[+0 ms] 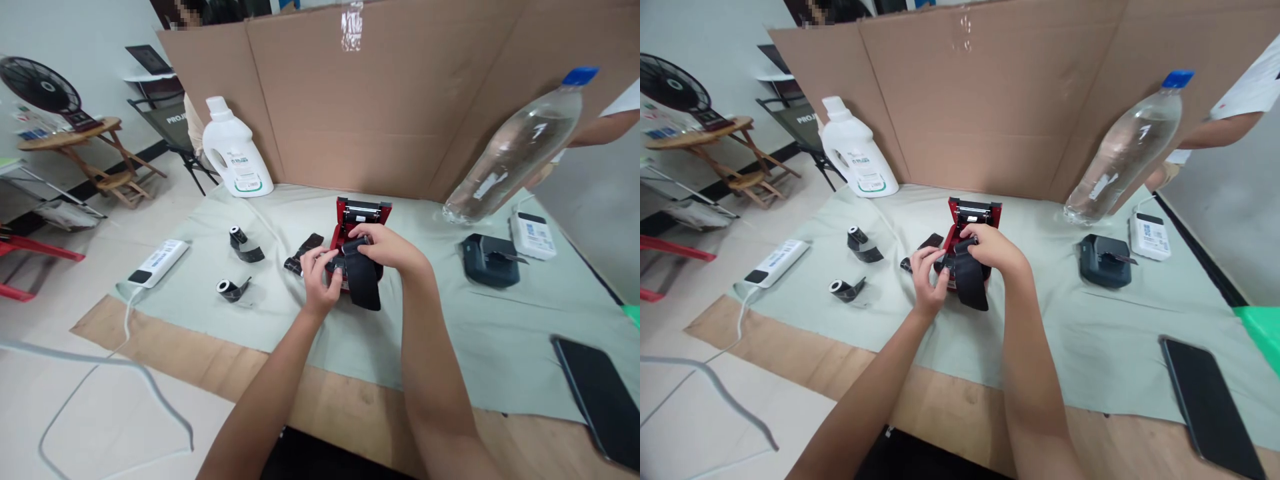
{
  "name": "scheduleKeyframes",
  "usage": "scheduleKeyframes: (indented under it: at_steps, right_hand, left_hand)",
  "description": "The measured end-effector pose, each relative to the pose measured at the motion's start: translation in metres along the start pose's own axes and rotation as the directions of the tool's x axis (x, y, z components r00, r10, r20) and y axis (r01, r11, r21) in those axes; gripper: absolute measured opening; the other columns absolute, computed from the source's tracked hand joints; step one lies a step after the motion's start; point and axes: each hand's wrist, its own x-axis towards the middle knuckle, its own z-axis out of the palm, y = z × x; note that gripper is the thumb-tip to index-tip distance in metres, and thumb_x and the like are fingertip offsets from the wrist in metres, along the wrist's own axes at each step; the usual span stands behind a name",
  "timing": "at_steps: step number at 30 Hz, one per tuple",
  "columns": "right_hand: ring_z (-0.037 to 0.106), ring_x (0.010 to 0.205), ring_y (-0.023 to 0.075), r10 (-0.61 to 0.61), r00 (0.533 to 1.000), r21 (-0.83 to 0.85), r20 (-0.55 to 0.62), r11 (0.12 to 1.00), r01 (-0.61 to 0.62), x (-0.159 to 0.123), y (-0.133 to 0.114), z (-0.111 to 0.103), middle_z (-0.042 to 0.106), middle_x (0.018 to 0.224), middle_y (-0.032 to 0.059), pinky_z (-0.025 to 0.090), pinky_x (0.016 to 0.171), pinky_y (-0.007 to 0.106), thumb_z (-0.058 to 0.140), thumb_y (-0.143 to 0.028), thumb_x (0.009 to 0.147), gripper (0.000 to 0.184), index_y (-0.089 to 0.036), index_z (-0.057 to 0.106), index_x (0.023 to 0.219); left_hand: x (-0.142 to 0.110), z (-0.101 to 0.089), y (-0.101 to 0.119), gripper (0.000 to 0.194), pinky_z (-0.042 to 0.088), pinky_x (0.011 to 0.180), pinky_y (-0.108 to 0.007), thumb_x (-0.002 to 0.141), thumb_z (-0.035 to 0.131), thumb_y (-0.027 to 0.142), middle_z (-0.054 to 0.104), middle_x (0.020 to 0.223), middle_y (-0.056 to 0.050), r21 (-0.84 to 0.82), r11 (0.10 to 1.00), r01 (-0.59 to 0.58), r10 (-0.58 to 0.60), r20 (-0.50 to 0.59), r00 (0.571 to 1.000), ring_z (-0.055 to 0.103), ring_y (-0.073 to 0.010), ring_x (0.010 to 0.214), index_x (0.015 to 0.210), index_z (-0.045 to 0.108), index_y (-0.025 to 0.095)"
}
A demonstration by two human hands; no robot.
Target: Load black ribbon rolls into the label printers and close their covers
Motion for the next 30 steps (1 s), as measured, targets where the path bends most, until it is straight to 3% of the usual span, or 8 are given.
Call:
scheduleKeyframes:
  at_steps: [4, 7, 11, 13, 22, 30]
  right_hand:
    - [0.061, 0.107, 0.0242, 0.026, 0.998, -0.223, -0.052, 0.974, -0.037, 0.002, -0.007, 0.009, 0.072, 0.114, 0.0061, 0.044, 0.093, 0.034, 0.054, 0.001, 0.072, 0.039, -0.021, 0.07, 0.1]
    - [0.059, 0.109, 0.0267, 0.072, 0.99, -0.323, -0.12, 0.94, -0.107, 0.0, -0.013, 0.013, 0.073, 0.113, 0.0051, 0.038, 0.097, 0.04, 0.054, 0.0, 0.074, 0.038, -0.023, 0.069, 0.099]
    - [0.062, 0.107, 0.0227, 0.094, 0.988, -0.216, -0.123, 0.969, -0.119, -0.001, -0.012, 0.01, 0.072, 0.118, 0.0051, 0.041, 0.095, 0.035, 0.053, -0.005, 0.081, 0.035, -0.022, 0.067, 0.108]
    - [0.063, 0.108, 0.0222, 0.112, 0.985, -0.179, -0.127, 0.975, -0.134, 0.0, -0.01, 0.009, 0.072, 0.119, 0.0056, 0.043, 0.093, 0.032, 0.052, -0.007, 0.085, 0.034, -0.021, 0.066, 0.113]
    - [0.06, 0.124, 0.0259, 0.099, 0.979, -0.35, -0.176, 0.924, -0.156, -0.001, -0.019, 0.017, 0.066, 0.138, 0.0096, 0.038, 0.103, 0.039, 0.047, -0.002, 0.088, 0.049, -0.022, 0.065, 0.129]
    - [0.056, 0.125, 0.0294, 0.175, 0.969, -0.377, -0.175, 0.897, -0.23, 0.003, -0.014, 0.018, 0.07, 0.13, 0.0097, 0.032, 0.101, 0.044, 0.049, -0.009, 0.091, 0.041, -0.023, 0.068, 0.124]
  left_hand:
    - [-0.001, -0.001, -0.002, 0.032, 0.045, 0.1, -0.045, 0.094, 0.051, 0.032, 0.061, 0.116, -0.013, 0.029, 0.999, 0.032, -0.033, 0.015, 0.999, 0.057, -0.0269, 0.111, 0.117, 0.067, 0.019]
    - [0.002, -0.005, -0.005, 0.035, 0.044, 0.099, -0.046, 0.089, 0.05, 0.032, 0.061, 0.121, -0.013, 0.027, 1.0, -0.009, 0.006, 0.105, 0.994, 0.054, -0.0285, 0.112, 0.116, 0.069, 0.021]
    - [0.007, -0.012, -0.009, 0.048, 0.039, 0.106, -0.051, 0.077, 0.06, 0.027, 0.06, 0.132, -0.01, -0.003, 0.985, -0.175, 0.168, 0.302, 0.938, 0.048, -0.0322, 0.121, 0.124, 0.07, 0.027]
    - [0.009, -0.014, -0.01, 0.048, 0.038, 0.107, -0.051, 0.076, 0.065, 0.024, 0.061, 0.133, -0.009, -0.002, 0.97, -0.242, 0.228, 0.343, 0.911, 0.047, -0.0325, 0.123, 0.123, 0.072, 0.03]
    - [0.007, -0.007, -0.001, 0.023, 0.039, 0.096, -0.045, 0.087, 0.067, 0.022, 0.071, 0.114, -0.005, -0.014, 0.962, -0.272, 0.267, 0.251, 0.931, 0.056, -0.0262, 0.111, 0.102, 0.079, 0.033]
    - [0.009, -0.004, 0.004, 0.023, 0.043, 0.096, -0.044, 0.094, 0.058, 0.022, 0.071, 0.11, -0.007, -0.057, 0.997, -0.056, 0.064, 0.144, 0.987, 0.056, -0.0241, 0.107, 0.096, 0.08, 0.029]
